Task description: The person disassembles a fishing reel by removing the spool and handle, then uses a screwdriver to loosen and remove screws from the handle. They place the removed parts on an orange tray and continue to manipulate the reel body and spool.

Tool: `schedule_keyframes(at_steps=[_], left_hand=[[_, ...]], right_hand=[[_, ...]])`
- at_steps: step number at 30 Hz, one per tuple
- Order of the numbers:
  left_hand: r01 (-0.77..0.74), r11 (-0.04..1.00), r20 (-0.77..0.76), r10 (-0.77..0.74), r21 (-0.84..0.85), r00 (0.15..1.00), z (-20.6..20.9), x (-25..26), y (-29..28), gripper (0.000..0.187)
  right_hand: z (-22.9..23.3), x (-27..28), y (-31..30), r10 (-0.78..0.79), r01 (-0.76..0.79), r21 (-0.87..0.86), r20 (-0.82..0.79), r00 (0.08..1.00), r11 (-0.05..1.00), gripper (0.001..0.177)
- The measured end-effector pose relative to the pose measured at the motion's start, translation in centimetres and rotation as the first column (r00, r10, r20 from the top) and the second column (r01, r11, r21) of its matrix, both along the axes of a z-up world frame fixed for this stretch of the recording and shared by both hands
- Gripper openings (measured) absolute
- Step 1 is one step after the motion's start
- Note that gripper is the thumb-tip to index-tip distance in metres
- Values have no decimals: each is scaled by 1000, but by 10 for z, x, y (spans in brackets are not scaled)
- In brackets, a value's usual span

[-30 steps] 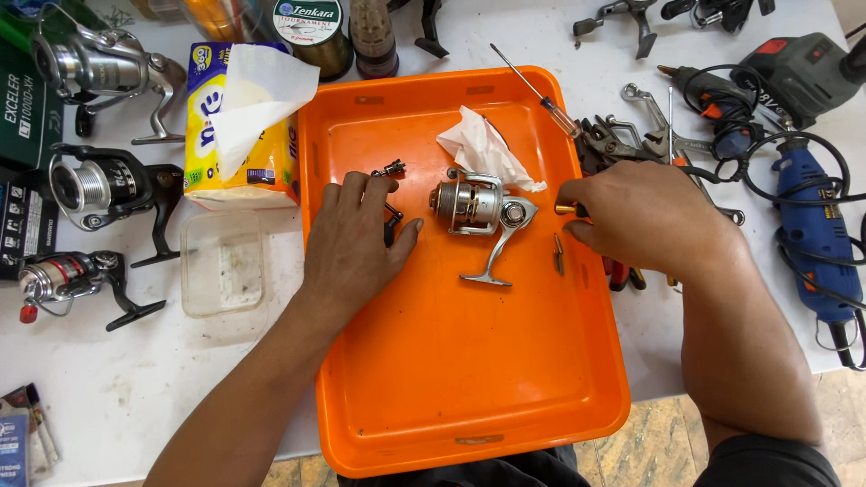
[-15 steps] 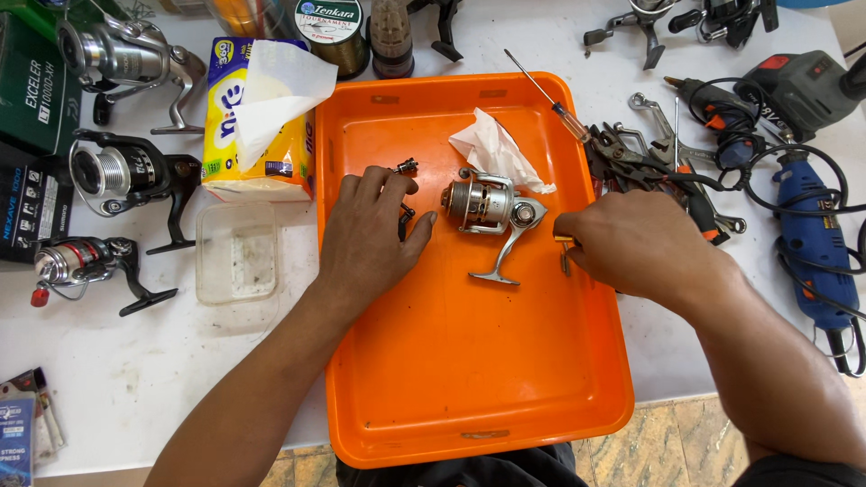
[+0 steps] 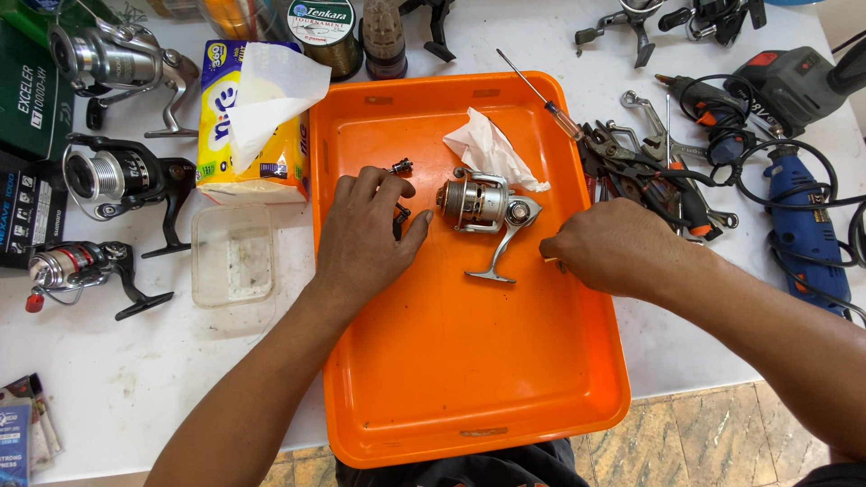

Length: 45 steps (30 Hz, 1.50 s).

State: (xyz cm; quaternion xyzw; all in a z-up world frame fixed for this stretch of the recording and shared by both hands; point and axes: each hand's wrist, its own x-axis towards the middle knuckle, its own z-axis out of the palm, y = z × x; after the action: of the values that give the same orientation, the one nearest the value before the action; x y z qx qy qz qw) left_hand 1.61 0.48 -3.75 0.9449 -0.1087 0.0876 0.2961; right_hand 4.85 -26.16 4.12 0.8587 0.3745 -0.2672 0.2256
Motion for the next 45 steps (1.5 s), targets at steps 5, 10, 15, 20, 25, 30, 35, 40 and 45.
schedule_keyframes(at_steps=[5,10,15,20,25,30,35,40,45], left_hand=[[-1,1000,-8,1,-1,1000,3,-1,-1,27],[-10,1000,-6,10,-27,1000,2,0,-1,26],[-47,990,0,48,-133,999,-1,1,3,29],[-100,995,-2,100,10,995,-6,3,3,44],[-79,994,-175,92,76,980,2,3,1,59],[-50,997,-102,56,64,993,7,1,1,52],[54,993,292,-21,-106,956,11,-3,-3,25],[362,891,429,-223,-275,875,20,-8,-9,10],[478,832,493,-302,-281,816,25,-16,-13,11]], right_hand=[[-6,5,-3,89,-90,-32,-30,996,995,19],[-8,7,-3,140,-142,-53,-32,990,989,19],[3,2,6,140,-143,-111,-36,990,983,22],[-19,6,-1,118,-120,-80,-30,993,990,24],[-23,8,-9,77,-78,-58,-31,997,995,30],[2,4,1,-119,132,124,-106,987,984,22],[1,-1,-10,-241,511,567,-483,842,646,11],[-21,-9,2,151,628,778,-621,769,5,13],[-41,-11,24,481,786,552,-628,611,-278,11]])
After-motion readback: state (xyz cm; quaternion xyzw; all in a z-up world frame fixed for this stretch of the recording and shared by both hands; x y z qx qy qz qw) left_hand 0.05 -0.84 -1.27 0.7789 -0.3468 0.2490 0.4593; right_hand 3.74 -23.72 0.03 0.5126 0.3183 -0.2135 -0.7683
